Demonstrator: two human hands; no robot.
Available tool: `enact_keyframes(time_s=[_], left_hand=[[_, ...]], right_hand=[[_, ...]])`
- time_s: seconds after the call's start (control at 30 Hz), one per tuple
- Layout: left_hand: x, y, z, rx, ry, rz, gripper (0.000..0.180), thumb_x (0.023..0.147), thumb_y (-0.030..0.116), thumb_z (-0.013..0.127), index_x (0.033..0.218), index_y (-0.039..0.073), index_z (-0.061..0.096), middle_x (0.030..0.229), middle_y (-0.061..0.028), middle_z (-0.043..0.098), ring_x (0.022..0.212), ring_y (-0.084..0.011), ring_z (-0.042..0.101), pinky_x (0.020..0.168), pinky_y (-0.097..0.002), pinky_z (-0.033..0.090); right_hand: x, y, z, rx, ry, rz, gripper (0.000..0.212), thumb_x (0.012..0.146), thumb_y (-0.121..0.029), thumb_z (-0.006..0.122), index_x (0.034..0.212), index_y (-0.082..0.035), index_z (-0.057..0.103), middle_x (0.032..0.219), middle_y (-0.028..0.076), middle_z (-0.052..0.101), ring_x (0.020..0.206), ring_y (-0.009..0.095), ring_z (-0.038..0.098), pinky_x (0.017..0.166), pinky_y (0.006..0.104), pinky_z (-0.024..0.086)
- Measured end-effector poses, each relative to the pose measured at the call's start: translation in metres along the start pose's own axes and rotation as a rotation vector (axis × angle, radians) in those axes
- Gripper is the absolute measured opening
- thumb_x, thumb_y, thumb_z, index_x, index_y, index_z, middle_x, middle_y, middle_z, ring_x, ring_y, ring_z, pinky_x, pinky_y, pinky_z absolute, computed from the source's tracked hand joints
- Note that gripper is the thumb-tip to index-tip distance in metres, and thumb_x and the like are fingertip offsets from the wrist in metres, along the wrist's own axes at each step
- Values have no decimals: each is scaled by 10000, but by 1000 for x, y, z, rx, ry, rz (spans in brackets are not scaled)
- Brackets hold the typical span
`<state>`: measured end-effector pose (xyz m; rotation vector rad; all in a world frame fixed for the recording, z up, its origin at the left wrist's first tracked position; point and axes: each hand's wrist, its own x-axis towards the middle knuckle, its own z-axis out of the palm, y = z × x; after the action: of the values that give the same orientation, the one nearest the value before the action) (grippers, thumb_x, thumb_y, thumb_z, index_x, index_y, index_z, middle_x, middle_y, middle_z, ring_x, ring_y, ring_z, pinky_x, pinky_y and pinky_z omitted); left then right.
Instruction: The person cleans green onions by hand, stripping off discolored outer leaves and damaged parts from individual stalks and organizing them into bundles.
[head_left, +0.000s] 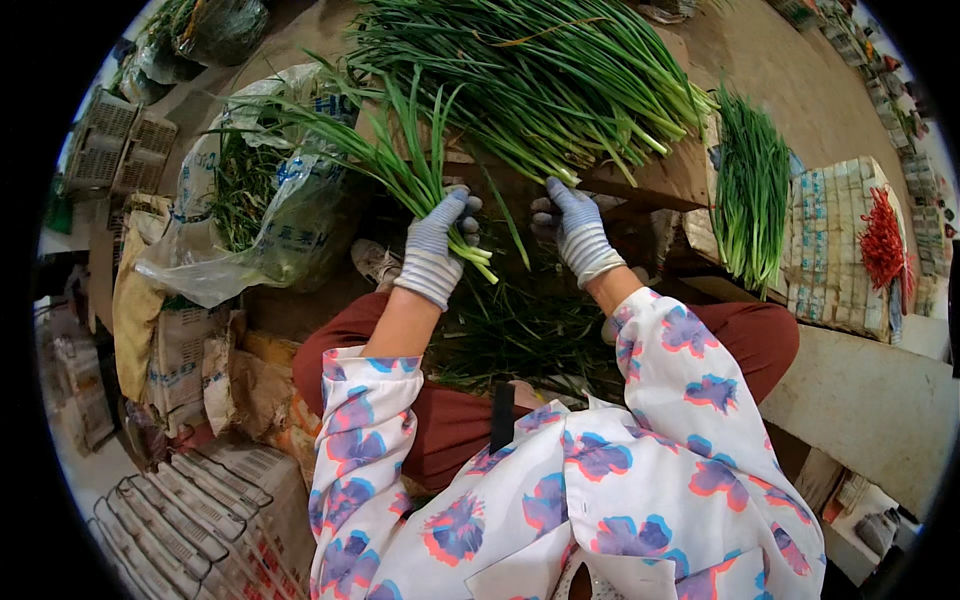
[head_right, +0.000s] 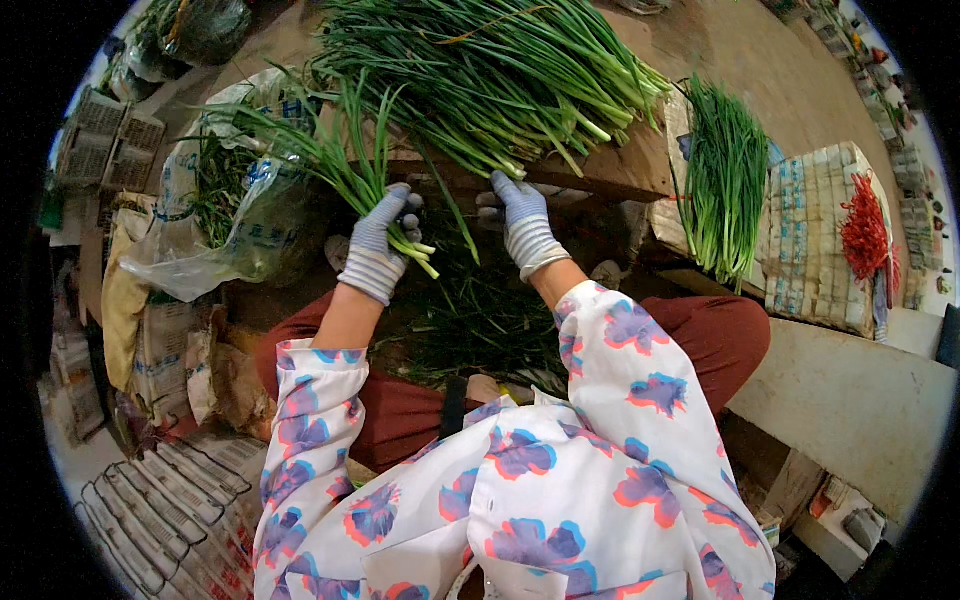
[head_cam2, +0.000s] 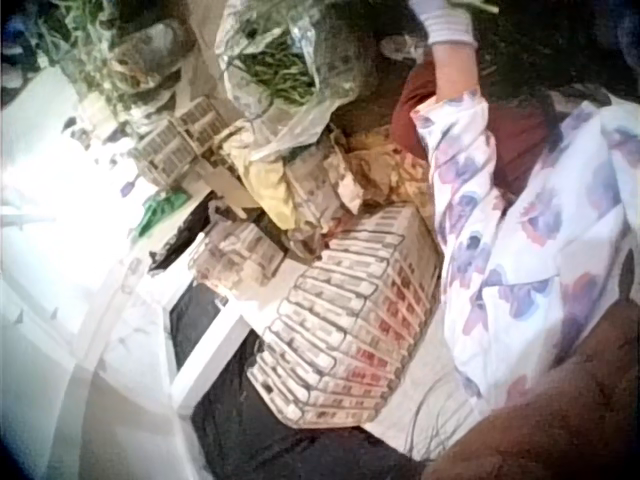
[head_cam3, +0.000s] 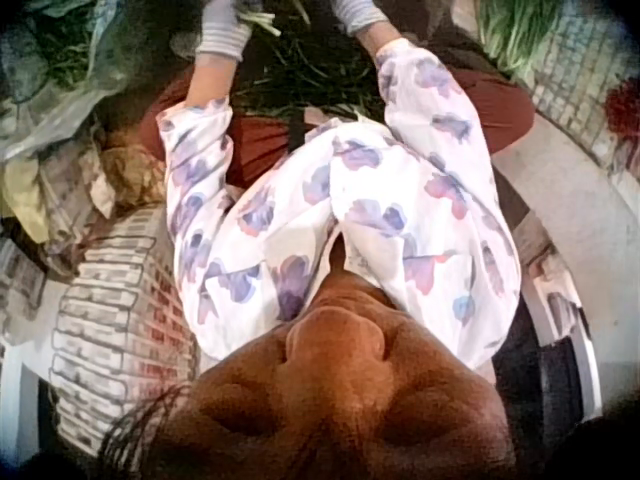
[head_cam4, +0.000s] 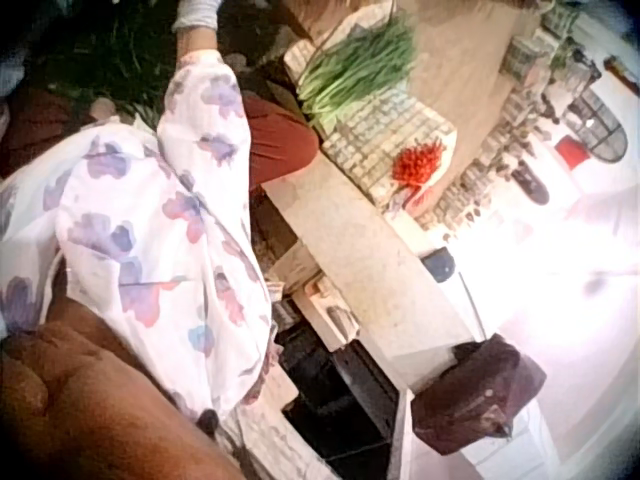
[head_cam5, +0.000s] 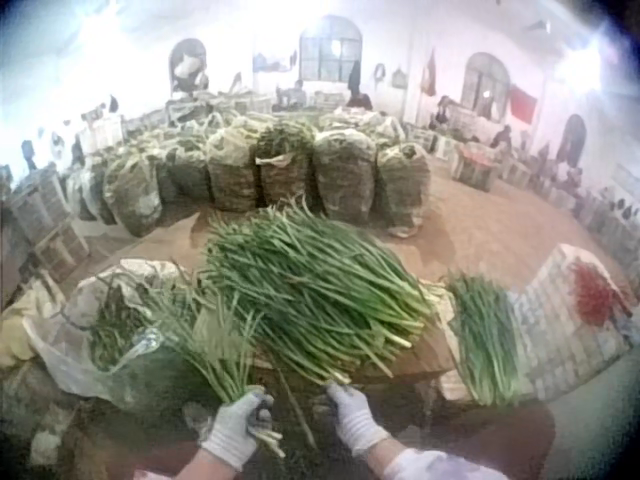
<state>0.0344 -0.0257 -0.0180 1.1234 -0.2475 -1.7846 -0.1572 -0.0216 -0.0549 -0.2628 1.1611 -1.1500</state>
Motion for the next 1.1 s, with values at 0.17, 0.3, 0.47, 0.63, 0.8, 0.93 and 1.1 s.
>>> enact_keyframes(time_s=[0.17,0.3,0.47,0.63,0.8,0.93,1.1], left_hand=[[-3,-12,-16,96,44,-165,194,811,144,611,982,58,581,933,-87,639,521,-94,507,455,-242,424],[2,-18,-23,40,-270,-273,321,845,196,561,1100,3,546,996,-88,634,490,-31,475,441,-168,412],[5,-20,-16,50,-293,-281,341,854,233,559,1108,8,533,993,-89,634,491,-31,479,447,-190,428],[6,-22,-11,136,-165,-215,276,801,213,642,992,25,577,884,-65,650,528,-87,506,453,-223,432],[8,-25,-9,350,-121,-84,167,752,123,682,882,43,615,771,-43,633,568,-117,529,499,-239,430],[8,-23,-8,323,-142,-84,174,733,109,684,873,40,608,733,-27,617,551,-103,512,481,-220,417],[4,-19,-14,164,-186,-225,140,737,51,636,866,27,586,739,-62,622,487,-110,499,444,-225,422]], right_hand=[[-74,10,11,-353,-254,-51,245,870,-244,546,824,-6,584,611,62,587,479,120,530,454,244,434],[-100,20,-1,-392,-394,122,251,881,-231,505,811,-5,591,609,63,598,501,117,575,452,233,476],[-79,16,-14,-748,-446,-26,251,861,-230,535,867,13,600,670,61,613,566,112,572,550,223,471],[-67,15,3,-988,-388,-211,311,797,-222,625,967,37,594,805,91,636,735,137,584,666,264,474],[-59,19,11,-828,-305,-234,314,774,-189,658,997,22,597,859,93,641,774,105,573,686,262,468],[-71,19,9,-666,-227,-247,280,788,-175,654,963,31,582,805,19,596,691,71,527,637,217,441],[-107,4,-43,-739,-512,-250,179,770,-124,641,899,-7,600,805,22,593,760,76,521,708,234,433]])
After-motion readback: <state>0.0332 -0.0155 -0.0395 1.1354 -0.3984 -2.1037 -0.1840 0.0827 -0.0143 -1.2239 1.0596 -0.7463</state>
